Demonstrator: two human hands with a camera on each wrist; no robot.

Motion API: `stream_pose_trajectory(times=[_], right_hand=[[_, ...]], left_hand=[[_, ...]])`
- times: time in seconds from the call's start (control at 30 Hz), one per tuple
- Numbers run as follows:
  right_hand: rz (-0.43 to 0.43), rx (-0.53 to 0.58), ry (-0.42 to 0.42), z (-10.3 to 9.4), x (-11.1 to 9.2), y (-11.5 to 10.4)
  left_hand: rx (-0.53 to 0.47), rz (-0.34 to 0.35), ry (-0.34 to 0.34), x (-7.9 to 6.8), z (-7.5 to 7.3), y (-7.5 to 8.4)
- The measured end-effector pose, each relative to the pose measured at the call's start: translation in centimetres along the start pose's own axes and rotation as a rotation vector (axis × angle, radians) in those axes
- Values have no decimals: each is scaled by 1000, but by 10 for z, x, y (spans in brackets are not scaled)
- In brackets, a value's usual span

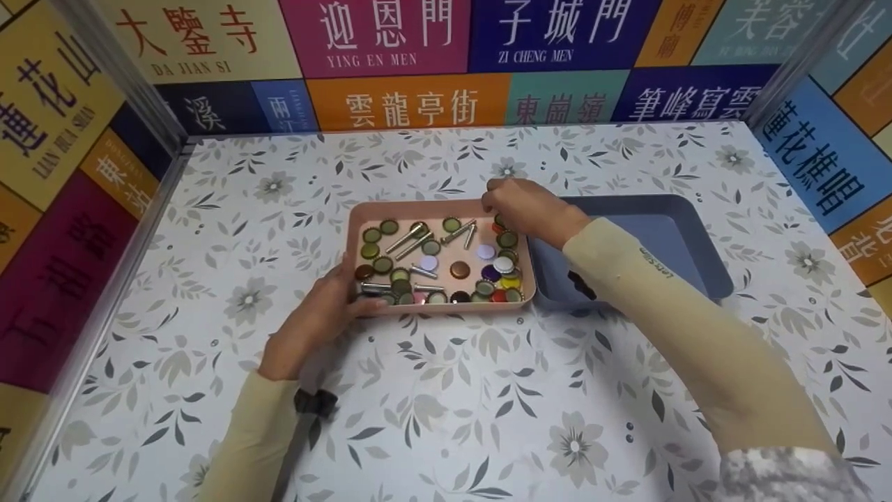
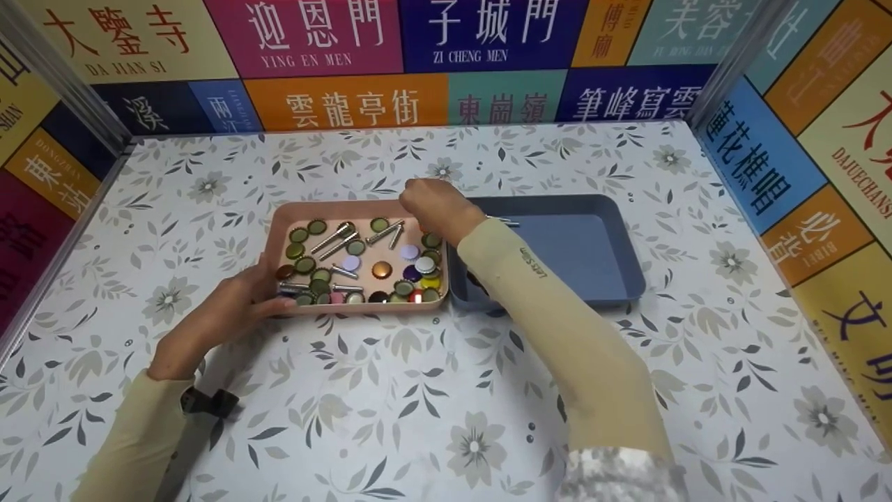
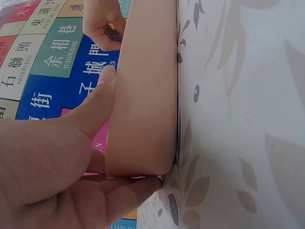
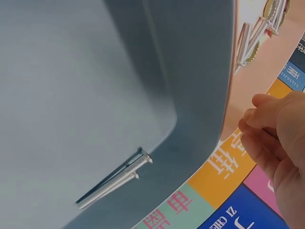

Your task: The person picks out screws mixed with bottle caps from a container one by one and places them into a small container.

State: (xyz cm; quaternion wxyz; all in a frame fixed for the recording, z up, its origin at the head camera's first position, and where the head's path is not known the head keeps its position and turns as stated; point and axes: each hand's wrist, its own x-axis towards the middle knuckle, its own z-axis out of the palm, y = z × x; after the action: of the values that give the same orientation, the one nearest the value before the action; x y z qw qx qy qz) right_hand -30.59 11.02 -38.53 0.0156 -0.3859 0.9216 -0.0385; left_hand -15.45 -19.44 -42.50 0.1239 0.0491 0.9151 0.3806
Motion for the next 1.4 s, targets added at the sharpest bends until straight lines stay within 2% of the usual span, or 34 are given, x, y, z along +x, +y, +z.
stream_pose_trajectory(times=[0.2,0.47,0.67,1.03,1.27,1.4], right_hand=[[-14,-4,-20,2,4,-4],[-131,-34,92,10,5,-4],[-103,-26,26,10,9,-9],[-71,-16,-44,6,18,-20],[-51,-6,-59,9,19,-23],[-36,-2,-75,8,20,-25]], left_hand=[[-5,-18,-10,0,0,0],[7,-1,-2,0,0,0],[-2,-20,-5,0,0,0],[12,-25,-5,-1,-1,0],[-18,0,1,-1,-1,0],[-2,13,9,-1,-1,0]])
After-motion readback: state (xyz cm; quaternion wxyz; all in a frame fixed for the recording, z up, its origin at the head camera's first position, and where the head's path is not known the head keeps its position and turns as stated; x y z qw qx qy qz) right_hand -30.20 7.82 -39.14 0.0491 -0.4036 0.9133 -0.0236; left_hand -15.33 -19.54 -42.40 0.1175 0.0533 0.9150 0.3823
